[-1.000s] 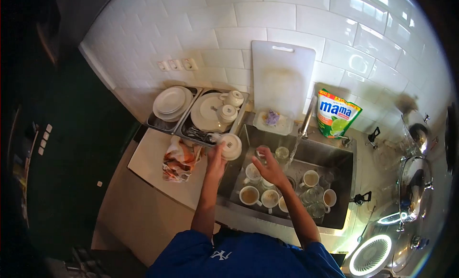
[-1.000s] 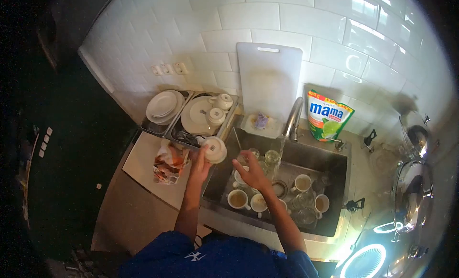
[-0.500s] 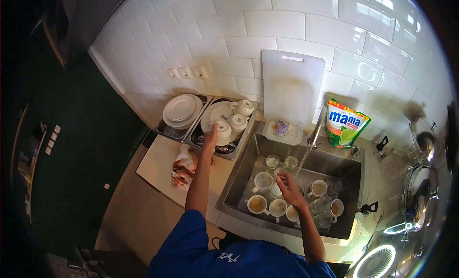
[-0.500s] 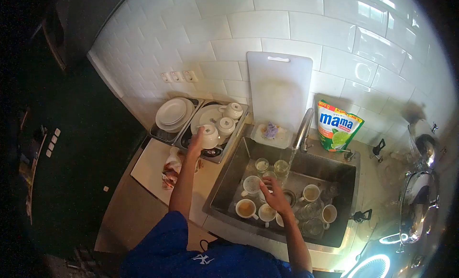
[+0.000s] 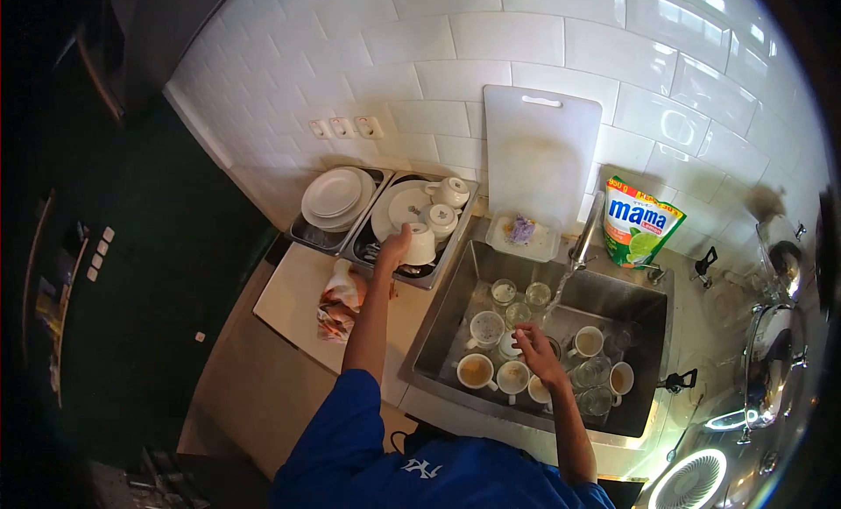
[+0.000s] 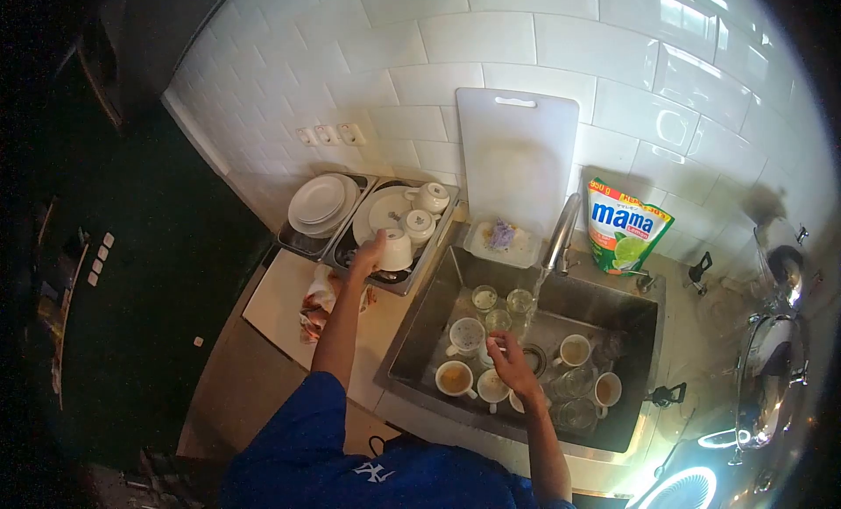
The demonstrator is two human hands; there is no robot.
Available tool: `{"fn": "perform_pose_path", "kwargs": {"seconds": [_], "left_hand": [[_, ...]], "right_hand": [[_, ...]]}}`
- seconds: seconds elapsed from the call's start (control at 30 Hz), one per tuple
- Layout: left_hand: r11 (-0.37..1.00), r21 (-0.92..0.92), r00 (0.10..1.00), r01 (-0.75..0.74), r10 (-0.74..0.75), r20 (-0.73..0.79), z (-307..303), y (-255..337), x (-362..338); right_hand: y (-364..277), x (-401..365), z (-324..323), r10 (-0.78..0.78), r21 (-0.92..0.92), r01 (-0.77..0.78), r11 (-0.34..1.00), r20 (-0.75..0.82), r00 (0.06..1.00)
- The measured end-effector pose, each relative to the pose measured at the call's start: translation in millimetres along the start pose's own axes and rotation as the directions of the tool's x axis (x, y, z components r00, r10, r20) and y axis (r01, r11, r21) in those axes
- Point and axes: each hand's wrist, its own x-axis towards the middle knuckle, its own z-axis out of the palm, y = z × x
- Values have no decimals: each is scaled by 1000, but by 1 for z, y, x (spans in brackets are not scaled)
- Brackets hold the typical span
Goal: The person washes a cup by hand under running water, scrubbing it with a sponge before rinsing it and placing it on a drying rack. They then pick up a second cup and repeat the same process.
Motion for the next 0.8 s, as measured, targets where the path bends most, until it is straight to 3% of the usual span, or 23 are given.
{"fn": "perform_pose_path", "kwargs": {"seconds": [0.1, 0.2, 0.3, 0.5, 0.6, 0.63, 0.7, 0.73, 0.8], "left_hand": [[983, 184, 999, -17, 10, 36, 2, -9, 26], [915, 399, 989, -59, 108, -100, 9, -2, 12], [831, 550, 991, -85, 127, -39, 6, 7, 1], [810, 584, 987, -55, 133, -92, 11, 8, -10], [765, 640, 991, -73, 128, -40, 14, -15, 33], [559, 781, 943, -278, 312, 113, 10, -20, 28], [360, 832, 872, -422, 414, 263, 4, -35, 48], [251, 841, 823, -480, 459, 334, 1, -42, 59], [295, 845, 848, -446, 442, 293, -4, -33, 42]], "right_hand": [[-7, -5, 2, 22, 29, -23, 999, 25, 999], [-3, -7, 0, 57, 37, -59, 998, 48, 997], [-2, -12, -1, 60, 55, -62, 997, 40, 997], [1, -15, -3, 72, 74, -74, 995, 26, 997], [8, -17, -7, -42, 42, 41, 998, 35, 999], [4, -22, -8, -19, 12, 19, 1000, 18, 1000], [14, -24, -11, -181, -86, 181, 980, 2, 983], [11, -30, -13, -164, -100, 164, 982, 2, 986], [2, -48, -22, -114, -140, 112, 984, -6, 994]]}}
